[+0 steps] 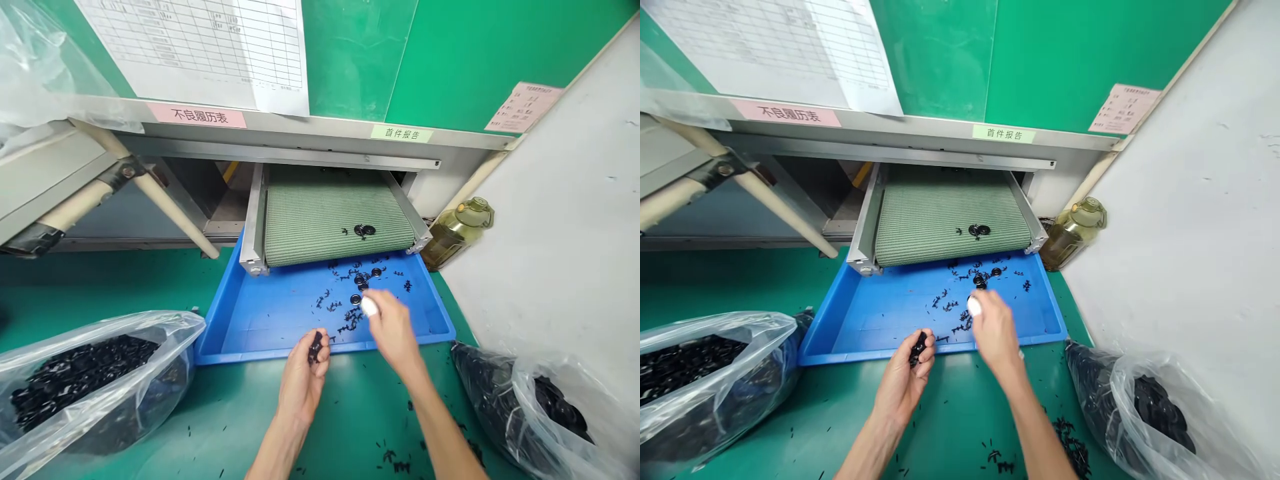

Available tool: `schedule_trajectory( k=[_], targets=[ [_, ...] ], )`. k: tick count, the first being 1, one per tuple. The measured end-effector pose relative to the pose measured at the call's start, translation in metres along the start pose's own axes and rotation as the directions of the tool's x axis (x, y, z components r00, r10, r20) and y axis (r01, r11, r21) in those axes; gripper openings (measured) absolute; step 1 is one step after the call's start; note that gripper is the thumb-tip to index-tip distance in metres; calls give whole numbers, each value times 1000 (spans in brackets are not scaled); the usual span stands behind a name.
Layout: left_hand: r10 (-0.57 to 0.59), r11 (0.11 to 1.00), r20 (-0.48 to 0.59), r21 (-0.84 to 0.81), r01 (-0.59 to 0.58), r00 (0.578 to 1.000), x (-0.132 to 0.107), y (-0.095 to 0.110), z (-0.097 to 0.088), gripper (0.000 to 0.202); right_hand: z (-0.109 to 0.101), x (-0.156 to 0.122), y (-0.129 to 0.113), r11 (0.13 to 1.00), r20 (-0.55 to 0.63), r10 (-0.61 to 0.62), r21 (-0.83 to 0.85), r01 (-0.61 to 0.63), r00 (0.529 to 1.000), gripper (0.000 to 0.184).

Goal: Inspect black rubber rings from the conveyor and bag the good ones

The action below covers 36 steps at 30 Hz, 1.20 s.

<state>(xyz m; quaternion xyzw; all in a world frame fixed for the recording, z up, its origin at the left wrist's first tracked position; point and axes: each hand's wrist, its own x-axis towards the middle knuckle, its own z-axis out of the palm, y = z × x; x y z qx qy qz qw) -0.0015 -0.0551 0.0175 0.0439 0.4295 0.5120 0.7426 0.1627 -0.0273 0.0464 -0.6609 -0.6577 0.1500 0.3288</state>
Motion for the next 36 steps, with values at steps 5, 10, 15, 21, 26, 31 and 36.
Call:
schedule_trajectory(
  k=[5, 10, 15, 21, 26, 31, 36],
  targets=[
    [-48, 994, 50, -95, 53, 998, -7, 5, 2, 10, -35, 106, 31, 964, -81, -144, -238, 121, 986, 47],
    [-41, 997, 64, -56, 45, 997, -9, 7, 0, 8, -36, 157, 34, 943, 63, -145, -294, 157, 987, 45],
    [-41, 999, 66, -26, 42, 997, -5, 14, -8, 8, -47, 134, 37, 950, 33, -43, -306, 51, 999, 31],
    [-86, 988, 43, -123, 91, 995, -7, 14, -6, 19, -39, 61, 47, 949, 282, 136, -312, -43, 950, 22],
    [-103, 949, -34, -304, 88, 994, -22, 18, 0, 24, -32, 7, 40, 944, 311, 107, -331, 2, 944, 23],
    [-82, 886, 78, -450, 109, 994, -40, 22, -6, 30, -30, -44, 37, 957, 362, 162, -286, -56, 918, 29],
    [-52, 861, 92, -501, 91, 994, -56, 25, -15, 28, -22, -78, 41, 979, 368, 159, -177, -99, 916, 44]
  ],
)
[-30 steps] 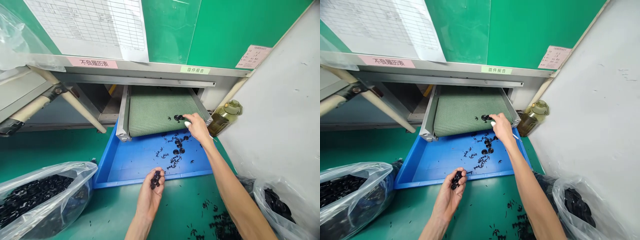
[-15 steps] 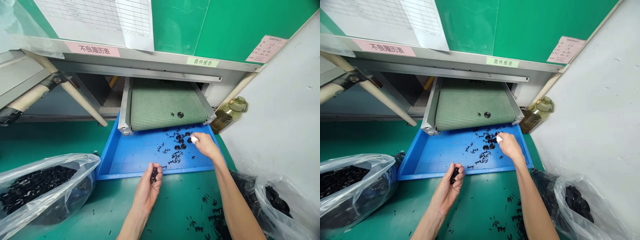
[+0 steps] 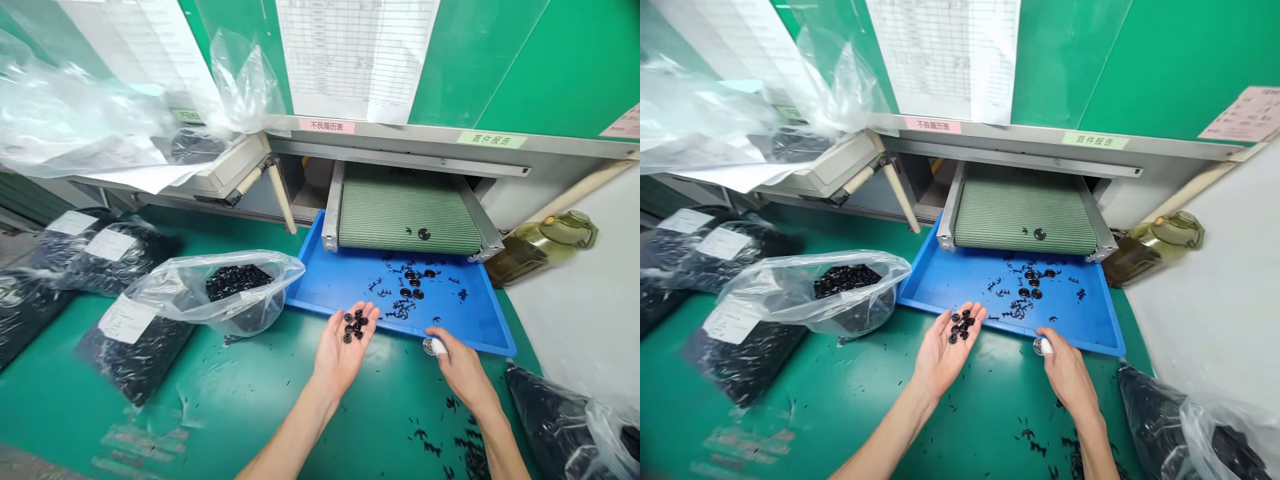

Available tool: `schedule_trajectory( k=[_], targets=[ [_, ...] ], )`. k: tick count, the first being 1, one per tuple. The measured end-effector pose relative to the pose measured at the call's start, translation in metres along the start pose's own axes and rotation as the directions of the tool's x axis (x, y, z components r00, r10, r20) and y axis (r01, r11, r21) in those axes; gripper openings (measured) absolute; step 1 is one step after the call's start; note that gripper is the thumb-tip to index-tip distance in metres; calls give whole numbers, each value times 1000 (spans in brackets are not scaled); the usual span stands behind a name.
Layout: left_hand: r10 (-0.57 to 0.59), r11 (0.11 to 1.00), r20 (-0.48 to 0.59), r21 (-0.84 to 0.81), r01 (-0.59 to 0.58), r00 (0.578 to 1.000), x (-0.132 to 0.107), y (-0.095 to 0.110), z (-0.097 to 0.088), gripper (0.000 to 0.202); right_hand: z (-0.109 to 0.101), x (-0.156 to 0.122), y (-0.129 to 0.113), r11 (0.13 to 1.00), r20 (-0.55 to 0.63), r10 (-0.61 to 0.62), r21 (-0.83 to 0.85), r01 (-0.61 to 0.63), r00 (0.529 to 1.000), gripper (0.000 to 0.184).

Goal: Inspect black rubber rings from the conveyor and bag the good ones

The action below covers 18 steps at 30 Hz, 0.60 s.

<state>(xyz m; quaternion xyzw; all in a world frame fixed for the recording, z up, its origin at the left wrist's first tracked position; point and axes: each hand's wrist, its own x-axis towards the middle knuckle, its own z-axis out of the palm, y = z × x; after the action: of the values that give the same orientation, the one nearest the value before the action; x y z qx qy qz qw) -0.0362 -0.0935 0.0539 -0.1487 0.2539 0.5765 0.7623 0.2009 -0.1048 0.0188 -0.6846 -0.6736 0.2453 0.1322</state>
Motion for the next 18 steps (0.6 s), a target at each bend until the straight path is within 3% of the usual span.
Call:
schedule_trajectory(
  k=[6, 9, 12, 14, 15, 16, 17, 18],
  targets=[
    [50, 995, 7, 90, -50, 999, -18, 12, -1, 20, 16, -13, 3, 997, 51, 15, 71, -18, 999, 34],
    [53, 962, 66, 265, -69, 996, -30, 26, -2, 14, 32, -17, 10, 995, 161, 12, 97, -28, 987, 27],
    [75, 851, 150, 505, -142, 986, -51, 50, 7, 23, 48, -20, 14, 996, 217, -2, 87, -17, 976, 20],
    [186, 708, 211, 648, -280, 960, -71, 70, 23, 29, 54, -23, 11, 995, 202, -20, 102, -1, 979, 18],
    [267, 596, 252, 715, -365, 930, -82, 80, 33, 30, 55, -24, 8, 992, 179, -24, 122, 2, 984, 18],
    [351, 444, 301, 780, -441, 887, -92, 91, 44, 32, 55, -26, 5, 989, 152, -20, 146, -2, 988, 19],
    [432, 230, 370, 837, -497, 823, -100, 103, 55, 34, 54, -28, 2, 985, 125, -13, 172, -9, 992, 20],
    [503, -49, 445, 871, -489, 741, -106, 116, 66, 34, 52, -29, 0, 979, 103, -8, 202, -14, 995, 22]
  ],
)
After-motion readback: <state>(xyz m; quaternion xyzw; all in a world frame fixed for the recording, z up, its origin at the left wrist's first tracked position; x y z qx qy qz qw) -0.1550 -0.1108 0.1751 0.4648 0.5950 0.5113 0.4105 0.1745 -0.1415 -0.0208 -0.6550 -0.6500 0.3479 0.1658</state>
